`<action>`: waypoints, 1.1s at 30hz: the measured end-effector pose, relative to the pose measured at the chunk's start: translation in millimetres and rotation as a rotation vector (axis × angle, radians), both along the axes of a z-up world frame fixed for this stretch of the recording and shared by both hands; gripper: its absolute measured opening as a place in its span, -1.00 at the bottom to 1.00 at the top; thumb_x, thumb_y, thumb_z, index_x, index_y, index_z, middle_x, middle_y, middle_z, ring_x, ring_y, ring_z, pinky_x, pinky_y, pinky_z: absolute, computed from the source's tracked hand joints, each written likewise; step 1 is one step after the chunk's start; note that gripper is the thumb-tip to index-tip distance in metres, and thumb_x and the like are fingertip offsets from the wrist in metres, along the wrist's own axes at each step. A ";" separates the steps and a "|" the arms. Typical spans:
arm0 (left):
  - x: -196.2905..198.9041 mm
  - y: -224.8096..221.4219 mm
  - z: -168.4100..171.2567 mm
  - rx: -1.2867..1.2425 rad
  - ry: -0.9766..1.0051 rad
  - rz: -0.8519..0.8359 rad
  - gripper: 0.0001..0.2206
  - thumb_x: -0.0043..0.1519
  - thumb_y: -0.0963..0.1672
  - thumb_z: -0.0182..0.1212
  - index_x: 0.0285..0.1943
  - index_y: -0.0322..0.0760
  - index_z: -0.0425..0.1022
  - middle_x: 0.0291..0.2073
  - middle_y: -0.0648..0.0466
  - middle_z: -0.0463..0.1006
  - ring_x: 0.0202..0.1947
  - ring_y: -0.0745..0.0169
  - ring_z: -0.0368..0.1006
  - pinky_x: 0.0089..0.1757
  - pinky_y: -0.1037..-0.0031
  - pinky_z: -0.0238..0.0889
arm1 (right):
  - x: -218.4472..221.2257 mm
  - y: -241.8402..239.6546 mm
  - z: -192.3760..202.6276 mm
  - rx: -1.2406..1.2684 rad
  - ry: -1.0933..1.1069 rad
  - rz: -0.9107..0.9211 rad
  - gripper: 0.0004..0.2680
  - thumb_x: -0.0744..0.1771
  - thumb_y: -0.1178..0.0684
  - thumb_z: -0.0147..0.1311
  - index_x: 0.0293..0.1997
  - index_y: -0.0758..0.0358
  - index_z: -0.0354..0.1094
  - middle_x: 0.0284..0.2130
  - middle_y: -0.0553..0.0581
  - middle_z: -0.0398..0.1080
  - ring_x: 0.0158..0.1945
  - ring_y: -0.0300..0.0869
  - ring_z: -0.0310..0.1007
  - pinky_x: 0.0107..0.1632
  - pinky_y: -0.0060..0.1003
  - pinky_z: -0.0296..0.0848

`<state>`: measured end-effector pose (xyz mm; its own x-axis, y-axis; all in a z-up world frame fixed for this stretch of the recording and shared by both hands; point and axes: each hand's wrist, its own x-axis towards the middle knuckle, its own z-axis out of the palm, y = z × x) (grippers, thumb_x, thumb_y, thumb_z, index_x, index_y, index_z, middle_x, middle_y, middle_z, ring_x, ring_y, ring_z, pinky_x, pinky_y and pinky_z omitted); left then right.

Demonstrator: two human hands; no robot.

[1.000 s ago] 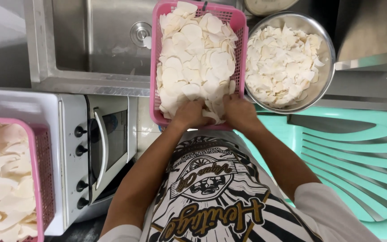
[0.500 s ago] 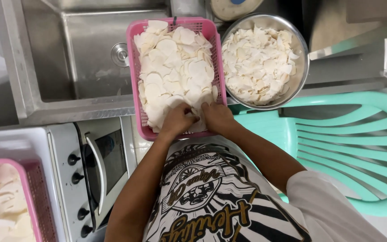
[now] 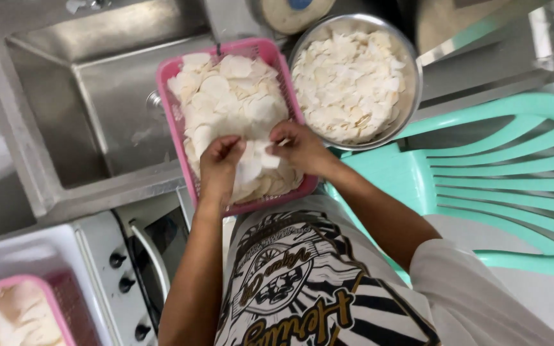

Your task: Transferring sliced snacks into baskets, preparing packaging materials, and deep frying the snacks.

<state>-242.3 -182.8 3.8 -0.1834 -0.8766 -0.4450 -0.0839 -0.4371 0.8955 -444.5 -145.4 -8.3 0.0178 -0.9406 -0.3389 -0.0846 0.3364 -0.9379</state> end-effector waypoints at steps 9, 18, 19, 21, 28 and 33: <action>11.2 -15.7 -28.4 -0.123 0.018 0.103 -0.70 0.15 -0.25 0.43 0.06 -0.34 0.57 -0.32 0.08 0.61 -0.29 0.38 0.48 -0.19 0.60 0.41 | -0.2 -16.6 -5.0 -0.075 -0.185 -0.182 -0.98 0.36 0.26 0.12 -0.22 0.33 0.37 -0.55 0.08 0.27 -0.74 -0.32 0.28 -0.70 -0.48 0.27; 13.8 -23.2 -15.7 -0.250 -0.111 0.097 -0.88 0.17 -0.09 0.52 -0.24 -0.12 0.67 -0.54 0.23 0.55 -0.47 0.54 0.44 -0.33 0.69 0.37 | 1.1 -35.0 -25.5 -0.189 -0.149 -0.253 -0.86 0.35 0.19 0.24 -0.05 0.32 0.36 -0.27 0.11 0.40 -0.47 -0.37 0.41 -0.50 -0.60 0.38; 15.2 -24.9 -21.9 -0.235 -0.096 0.116 -0.88 0.18 -0.10 0.51 -0.23 -0.16 0.66 -0.55 0.21 0.53 -0.48 0.53 0.41 -0.37 0.70 0.32 | -0.8 -36.0 -29.2 -0.185 0.013 -0.238 -0.85 0.35 0.18 0.25 -0.05 0.29 0.36 -0.24 0.10 0.37 -0.42 -0.33 0.36 -0.44 -0.52 0.35; 21.2 -27.3 -24.9 -0.222 -0.083 0.141 -0.88 0.19 -0.11 0.49 -0.23 -0.20 0.65 -0.56 0.20 0.50 -0.49 0.52 0.38 -0.40 0.71 0.27 | -1.7 -31.7 -29.5 -0.183 0.173 -0.217 -0.84 0.34 0.17 0.26 -0.05 0.26 0.36 -0.22 0.10 0.33 -0.36 -0.29 0.31 -0.37 -0.45 0.33; 45.2 -25.4 -53.7 -0.167 -0.162 0.121 -0.90 0.25 -0.21 0.34 -0.09 -0.28 0.60 -0.38 0.07 0.56 -0.39 0.32 0.47 -0.31 0.52 0.38 | 4.2 -2.7 -46.0 -0.089 0.493 0.065 -0.81 0.34 0.15 0.20 0.05 0.32 0.43 -0.13 0.30 0.42 -0.32 -0.01 0.47 -0.29 -0.12 0.47; 37.1 -20.5 -33.0 -0.171 -0.117 0.090 -0.95 0.33 -0.20 0.22 -0.11 -0.31 0.54 -0.46 0.09 0.45 -0.40 0.32 0.42 -0.33 0.54 0.33 | 22.5 -4.2 -54.8 -0.113 0.566 0.158 -0.77 0.35 0.03 0.17 0.09 0.22 0.46 -0.09 0.27 0.46 -0.21 0.13 0.56 -0.15 0.00 0.54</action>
<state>-205.2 -203.3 -29.2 -0.0571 -0.9514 -0.3025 -0.1588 -0.2905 0.9436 -421.9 -149.6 -63.0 0.0067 -0.9721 -0.2346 -0.6224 0.1795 -0.7618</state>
